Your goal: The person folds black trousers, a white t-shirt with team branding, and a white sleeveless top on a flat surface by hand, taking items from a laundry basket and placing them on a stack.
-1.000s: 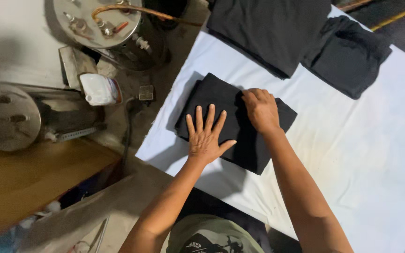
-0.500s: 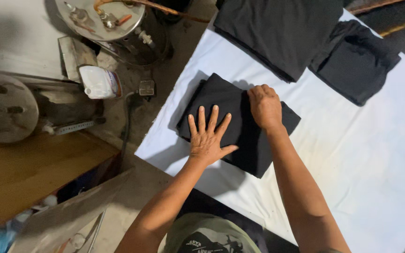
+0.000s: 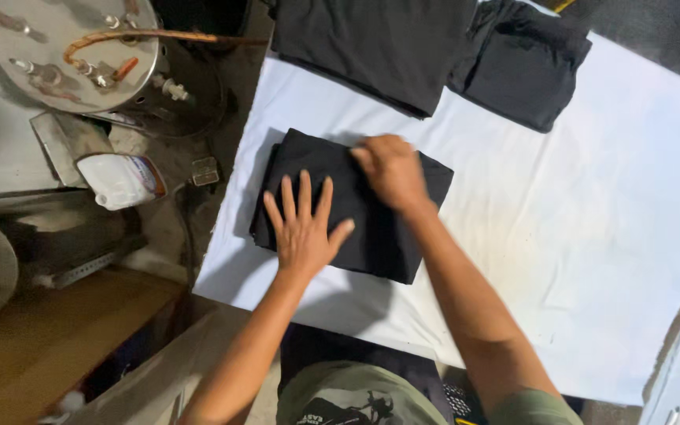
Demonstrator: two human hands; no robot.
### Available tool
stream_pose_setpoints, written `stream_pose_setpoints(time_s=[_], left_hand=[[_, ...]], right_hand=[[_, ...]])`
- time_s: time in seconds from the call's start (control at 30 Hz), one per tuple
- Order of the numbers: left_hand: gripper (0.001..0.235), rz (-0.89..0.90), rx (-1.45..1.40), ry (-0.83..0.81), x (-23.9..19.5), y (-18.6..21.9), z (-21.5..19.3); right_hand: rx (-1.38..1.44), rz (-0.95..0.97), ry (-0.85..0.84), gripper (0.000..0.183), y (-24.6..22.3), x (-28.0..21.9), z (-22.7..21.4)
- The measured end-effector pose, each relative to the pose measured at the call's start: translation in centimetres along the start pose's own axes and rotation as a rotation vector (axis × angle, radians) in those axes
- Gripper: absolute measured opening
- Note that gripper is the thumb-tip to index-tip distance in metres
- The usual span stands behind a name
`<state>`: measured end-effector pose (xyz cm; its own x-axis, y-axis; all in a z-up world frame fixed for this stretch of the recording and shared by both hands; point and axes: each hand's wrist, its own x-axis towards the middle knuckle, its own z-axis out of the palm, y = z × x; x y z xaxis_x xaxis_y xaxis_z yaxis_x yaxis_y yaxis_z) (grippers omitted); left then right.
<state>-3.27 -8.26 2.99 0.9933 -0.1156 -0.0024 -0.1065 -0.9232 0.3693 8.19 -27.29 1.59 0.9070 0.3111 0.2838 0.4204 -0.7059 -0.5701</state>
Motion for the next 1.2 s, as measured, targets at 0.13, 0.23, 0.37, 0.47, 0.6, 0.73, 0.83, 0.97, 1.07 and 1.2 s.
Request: stream_pose_setpoints(time_s=[0.13, 0.23, 0.37, 0.47, 0.6, 0.73, 0.83, 0.97, 1.07, 1.2], left_hand=[[0.063, -0.127, -0.031, 0.245, 6.5, -3.3, 1.4], [0.048, -0.335, -0.349, 0.246, 10.0, -5.5, 2.2], [0.032, -0.332, -0.543, 0.335, 9.8, -6.1, 3.1], [0.028, -0.333, -0.557, 0.384, 9.6, -6.5, 4.2], [0.026, -0.379, -0.505, 0.431, 9.5, -6.5, 5.4], [0.024, -0.388, -0.429, 0.372, 9.8, -5.8, 4.0], [0.033, -0.124, -0.080, 0.474, 9.6, -3.8, 2.3], [0.031, 0.341, -0.134, 0.349, 11.0, 2.0, 4.1], [0.017, 0.400, -0.243, 0.085, 12.5, 6.2, 6.3], [0.009, 0.475, -0.263, -0.031, 14.0, 7.8, 7.2]], right_hand=[[-0.098, 0.180, -0.034, 0.016, 5.3, -3.8, -6.3], [-0.065, 0.303, -0.079, 0.018, 6.6, -5.8, -7.8], [-0.069, 0.292, -0.146, 0.014, 6.8, -6.1, -7.5], [-0.165, 0.228, -0.112, 0.015, 7.4, -5.5, -6.7], [-0.108, 0.364, -0.009, 0.019, 7.6, -5.3, -5.6], [-0.073, 0.353, 0.193, 0.020, 7.3, -6.2, -5.7], [-0.068, 0.510, 0.232, 0.027, 6.8, -8.7, -7.1], [-0.016, 0.703, 0.006, 0.036, 3.5, -13.6, -6.7], [-0.112, 0.758, -0.083, 0.035, 0.2, -15.8, -5.4], [-0.121, 0.769, -0.071, 0.031, -0.6, -16.4, -5.2]])
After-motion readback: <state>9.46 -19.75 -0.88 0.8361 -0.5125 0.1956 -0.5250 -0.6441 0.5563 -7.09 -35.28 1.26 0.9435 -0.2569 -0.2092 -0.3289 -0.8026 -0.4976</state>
